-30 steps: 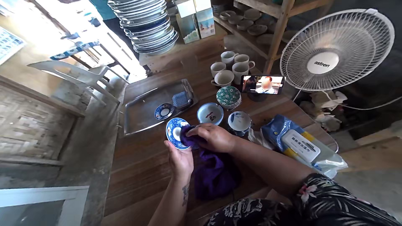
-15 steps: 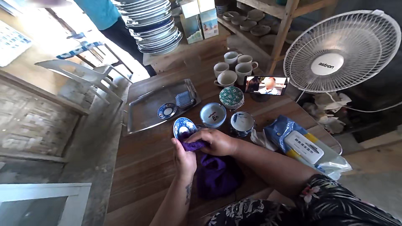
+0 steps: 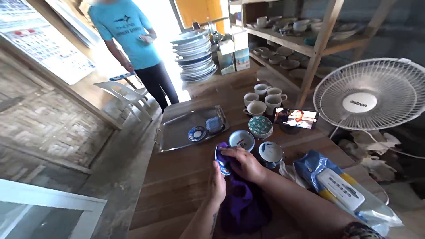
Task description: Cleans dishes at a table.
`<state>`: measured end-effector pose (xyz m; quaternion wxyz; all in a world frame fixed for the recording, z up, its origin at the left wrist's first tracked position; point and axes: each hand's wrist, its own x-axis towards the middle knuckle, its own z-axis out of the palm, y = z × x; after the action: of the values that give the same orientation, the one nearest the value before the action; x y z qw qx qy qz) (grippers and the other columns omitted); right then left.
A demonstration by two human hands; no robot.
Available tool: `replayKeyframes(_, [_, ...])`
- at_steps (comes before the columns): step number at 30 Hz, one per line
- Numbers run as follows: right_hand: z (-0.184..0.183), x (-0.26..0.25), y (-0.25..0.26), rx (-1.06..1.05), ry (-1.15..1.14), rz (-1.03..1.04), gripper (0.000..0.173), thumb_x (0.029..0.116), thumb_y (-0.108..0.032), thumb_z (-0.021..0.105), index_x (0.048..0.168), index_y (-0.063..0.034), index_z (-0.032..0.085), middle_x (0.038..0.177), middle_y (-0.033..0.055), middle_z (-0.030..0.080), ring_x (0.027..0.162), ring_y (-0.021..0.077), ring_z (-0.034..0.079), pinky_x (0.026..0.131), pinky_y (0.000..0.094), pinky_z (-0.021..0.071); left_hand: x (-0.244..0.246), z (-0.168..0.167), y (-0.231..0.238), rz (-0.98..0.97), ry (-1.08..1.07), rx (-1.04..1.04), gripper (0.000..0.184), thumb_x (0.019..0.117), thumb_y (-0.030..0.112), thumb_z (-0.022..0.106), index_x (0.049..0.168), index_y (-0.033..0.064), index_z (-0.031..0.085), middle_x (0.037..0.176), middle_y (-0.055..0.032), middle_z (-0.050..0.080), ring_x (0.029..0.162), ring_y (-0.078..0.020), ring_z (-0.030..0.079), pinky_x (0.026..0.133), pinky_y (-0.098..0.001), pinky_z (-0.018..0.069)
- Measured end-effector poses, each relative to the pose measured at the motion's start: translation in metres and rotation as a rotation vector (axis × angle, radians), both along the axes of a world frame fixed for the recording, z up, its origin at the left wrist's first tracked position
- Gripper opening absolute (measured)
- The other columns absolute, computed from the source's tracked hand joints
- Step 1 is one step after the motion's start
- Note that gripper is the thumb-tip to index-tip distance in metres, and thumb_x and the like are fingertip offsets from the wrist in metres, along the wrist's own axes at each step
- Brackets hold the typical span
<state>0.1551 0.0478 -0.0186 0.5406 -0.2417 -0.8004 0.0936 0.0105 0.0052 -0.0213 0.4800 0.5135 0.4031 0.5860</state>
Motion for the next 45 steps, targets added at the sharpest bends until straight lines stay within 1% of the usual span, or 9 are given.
replayKeyframes(4, [0.001, 0.000, -0.004, -0.065, 0.008, 0.211, 0.040, 0.0846, 0.006, 0.067, 0.124, 0.0017, 0.064, 0.121, 0.0173, 0.071, 0.116, 0.0240, 0.068, 0.104, 0.0369, 0.0527, -0.002, -0.001, 0.003, 0.049, 0.001, 0.015, 0.076, 0.1069, 0.055, 0.019, 0.154, -0.0054, 0.025, 0.150, -0.0124, 0.046, 0.136, -0.0074, 0.046, 0.115, -0.0283, 0.0385])
replayKeyframes(9, [0.005, 0.003, -0.005, -0.072, -0.063, 0.286, 0.035, 0.0871, 0.003, 0.069, 0.122, 0.0003, 0.065, 0.118, 0.0165, 0.071, 0.114, 0.0224, 0.068, 0.103, 0.0363, 0.0535, 0.001, 0.009, 0.000, 0.112, -0.100, -0.055, 0.066, 0.1095, 0.042, 0.011, 0.143, -0.0069, 0.039, 0.130, -0.0111, 0.060, 0.119, -0.0071, 0.059, 0.105, -0.0307, 0.0487])
replayKeyframes(17, [0.000, 0.003, -0.002, 0.005, -0.187, -0.058, 0.045, 0.0839, 0.003, 0.070, 0.128, -0.0052, 0.067, 0.116, 0.0138, 0.074, 0.108, 0.0275, 0.072, 0.097, 0.0412, 0.0577, 0.001, 0.008, 0.005, 0.070, -0.186, -0.024, 0.065, 0.1084, 0.045, 0.014, 0.150, -0.0028, 0.029, 0.136, -0.0100, 0.057, 0.120, -0.0104, 0.060, 0.101, -0.0315, 0.0528])
replayKeyframes(21, [-0.001, 0.002, -0.002, 0.028, -0.105, -0.170, 0.049, 0.0808, 0.007, 0.067, 0.129, -0.0033, 0.067, 0.118, 0.0147, 0.073, 0.108, 0.0268, 0.072, 0.097, 0.0396, 0.0579, 0.004, 0.004, 0.000, 0.017, -0.067, -0.045, 0.066, 0.1079, 0.046, 0.018, 0.154, -0.0001, 0.030, 0.148, -0.0129, 0.049, 0.130, -0.0104, 0.053, 0.108, -0.0316, 0.0472])
replayKeyframes(30, [-0.005, 0.000, -0.001, 0.057, 0.006, 0.176, 0.039, 0.0847, 0.007, 0.064, 0.123, -0.0014, 0.066, 0.121, 0.0155, 0.071, 0.118, 0.0234, 0.067, 0.106, 0.0372, 0.0515, 0.003, -0.006, 0.004, 0.024, -0.069, 0.015, 0.069, 0.1075, 0.053, 0.021, 0.152, 0.0019, 0.035, 0.146, -0.0089, 0.051, 0.133, -0.0075, 0.050, 0.113, -0.0291, 0.0418])
replayKeyframes(34, [-0.005, 0.000, -0.001, 0.043, -0.023, 0.208, 0.040, 0.0852, 0.006, 0.062, 0.125, -0.0005, 0.065, 0.122, 0.0167, 0.071, 0.118, 0.0253, 0.067, 0.106, 0.0392, 0.0509, 0.003, -0.002, 0.002, 0.048, -0.075, -0.021, 0.064, 0.1092, 0.045, 0.016, 0.152, 0.0009, 0.035, 0.146, -0.0096, 0.051, 0.132, -0.0068, 0.051, 0.112, -0.0277, 0.0419])
replayKeyframes(36, [-0.005, 0.000, -0.001, 0.039, -0.060, 0.232, 0.039, 0.0890, 0.002, 0.060, 0.128, 0.0005, 0.063, 0.127, 0.0190, 0.069, 0.123, 0.0282, 0.064, 0.109, 0.0424, 0.0487, 0.002, 0.001, 0.002, 0.068, -0.076, -0.047, 0.063, 0.1094, 0.043, 0.014, 0.150, -0.0002, 0.036, 0.144, -0.0108, 0.053, 0.130, -0.0074, 0.052, 0.111, -0.0280, 0.0422])
replayKeyframes(40, [-0.006, -0.001, 0.000, 0.039, -0.126, 0.266, 0.039, 0.1018, -0.026, 0.055, 0.132, -0.0014, 0.060, 0.136, 0.0192, 0.064, 0.134, 0.0297, 0.056, 0.117, 0.0497, 0.0397, 0.000, 0.003, 0.003, 0.087, -0.102, -0.041, 0.067, 0.1083, 0.049, 0.015, 0.151, 0.0026, 0.036, 0.145, -0.0098, 0.052, 0.132, -0.0079, 0.051, 0.112, -0.0293, 0.0424])
replayKeyframes(45, [-0.009, -0.004, -0.004, 0.030, -0.158, 0.209, 0.049, 0.0969, -0.042, 0.066, 0.133, -0.0089, 0.060, 0.141, 0.0122, 0.063, 0.145, 0.0320, 0.045, 0.121, 0.0656, 0.0213, 0.000, 0.006, 0.003, 0.111, -0.143, -0.072, 0.067, 0.1083, 0.047, 0.013, 0.151, 0.0011, 0.036, 0.144, -0.0117, 0.053, 0.129, -0.0094, 0.054, 0.109, -0.0301, 0.0451])
